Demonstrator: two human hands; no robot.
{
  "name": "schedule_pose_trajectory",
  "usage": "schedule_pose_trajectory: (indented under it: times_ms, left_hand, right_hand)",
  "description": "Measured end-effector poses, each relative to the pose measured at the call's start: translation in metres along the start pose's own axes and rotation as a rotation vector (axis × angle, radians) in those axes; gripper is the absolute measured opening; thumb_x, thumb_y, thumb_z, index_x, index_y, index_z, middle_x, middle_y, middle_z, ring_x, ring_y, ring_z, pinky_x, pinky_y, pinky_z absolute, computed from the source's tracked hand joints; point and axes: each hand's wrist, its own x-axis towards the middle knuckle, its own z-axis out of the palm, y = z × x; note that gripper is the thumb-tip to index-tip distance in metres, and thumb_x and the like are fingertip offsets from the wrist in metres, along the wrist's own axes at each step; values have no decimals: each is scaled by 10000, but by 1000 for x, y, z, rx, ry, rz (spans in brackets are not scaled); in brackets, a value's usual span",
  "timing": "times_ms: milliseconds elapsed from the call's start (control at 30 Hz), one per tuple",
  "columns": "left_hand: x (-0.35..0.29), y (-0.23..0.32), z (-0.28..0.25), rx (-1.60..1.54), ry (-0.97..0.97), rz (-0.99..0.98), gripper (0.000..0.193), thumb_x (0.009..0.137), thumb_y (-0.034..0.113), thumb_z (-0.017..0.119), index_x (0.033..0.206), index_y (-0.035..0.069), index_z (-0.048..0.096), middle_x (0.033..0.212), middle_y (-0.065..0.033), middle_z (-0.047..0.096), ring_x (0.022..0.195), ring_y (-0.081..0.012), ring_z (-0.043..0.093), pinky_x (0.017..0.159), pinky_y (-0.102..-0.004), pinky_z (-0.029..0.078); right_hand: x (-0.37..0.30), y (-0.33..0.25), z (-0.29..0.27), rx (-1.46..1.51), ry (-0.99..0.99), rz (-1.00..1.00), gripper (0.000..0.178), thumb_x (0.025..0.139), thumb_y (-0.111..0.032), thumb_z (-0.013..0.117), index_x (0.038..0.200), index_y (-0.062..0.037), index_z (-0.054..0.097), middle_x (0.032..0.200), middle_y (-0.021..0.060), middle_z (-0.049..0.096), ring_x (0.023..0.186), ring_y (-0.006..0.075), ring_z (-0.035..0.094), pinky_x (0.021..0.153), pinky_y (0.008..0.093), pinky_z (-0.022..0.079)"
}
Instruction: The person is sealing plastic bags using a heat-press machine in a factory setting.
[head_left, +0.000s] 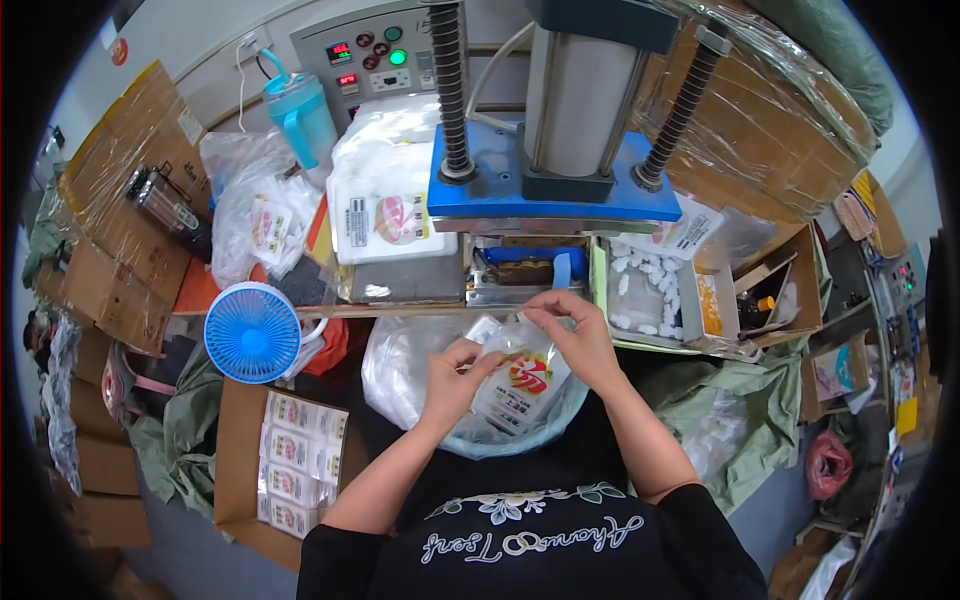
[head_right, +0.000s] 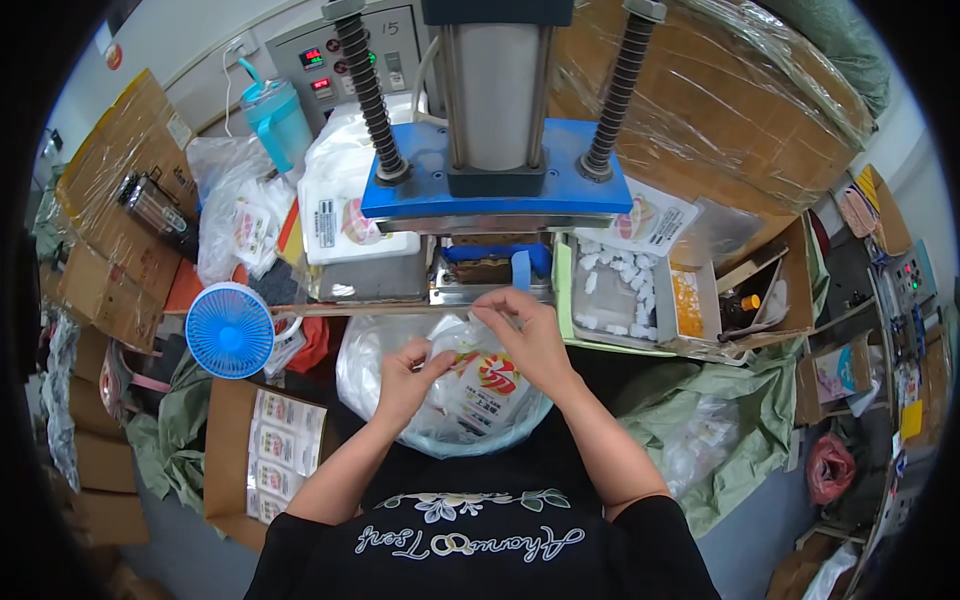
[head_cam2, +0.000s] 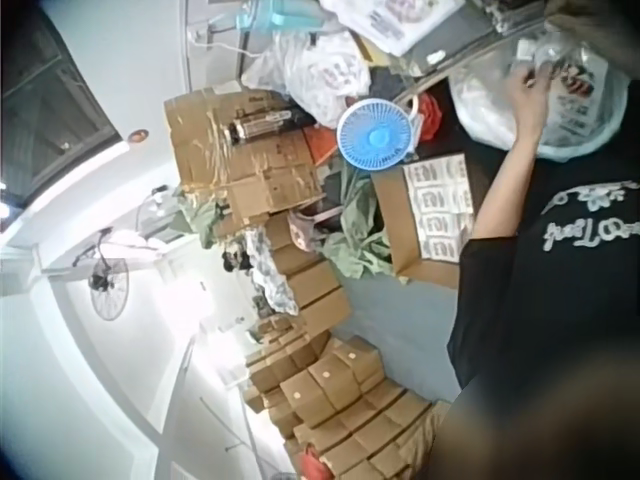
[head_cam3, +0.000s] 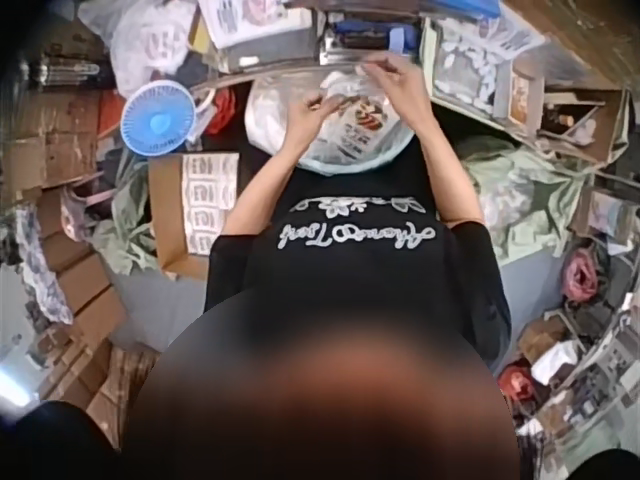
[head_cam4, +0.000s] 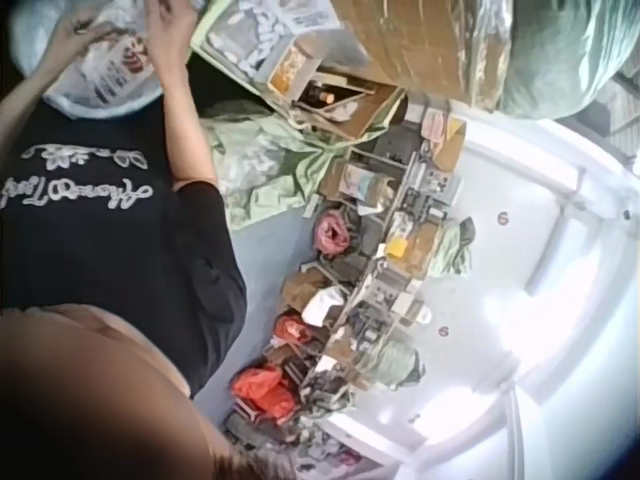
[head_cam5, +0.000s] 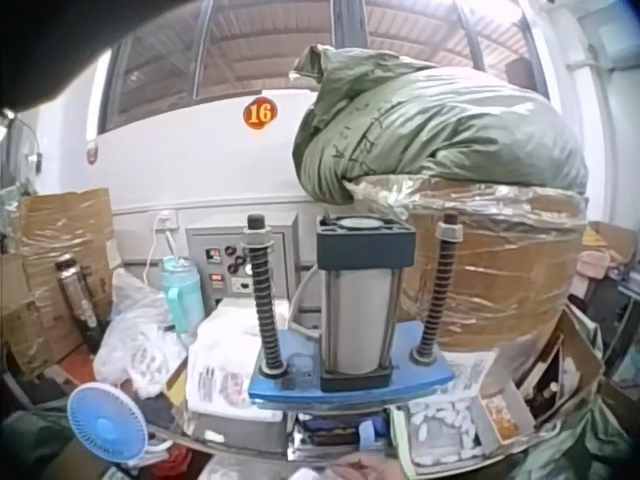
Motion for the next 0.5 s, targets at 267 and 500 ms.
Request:
schedule_pose_trajectory:
  times_ms: [267,500]
  left_hand:
    - [7,-25,-16,69,-194,-90,164,860,149,710,850,-15,706,705,36,569,670,-43,476,598,-217,369]
    - [19,-7,11,-134,-181,-223,249,880,213,696,848,-33,708,720,4,638,644,-32,514,562,-229,402]
  right_hand:
    - [-3,1,-22,-168,-247,106,180,866,-119,651,994,4,677,917,96,693,850,185,643,789,312,490]
    - [6,3,-33,-11,-247,190,241,883,-100,643,1095,13,631,967,70,690,896,145,629,826,283,478]
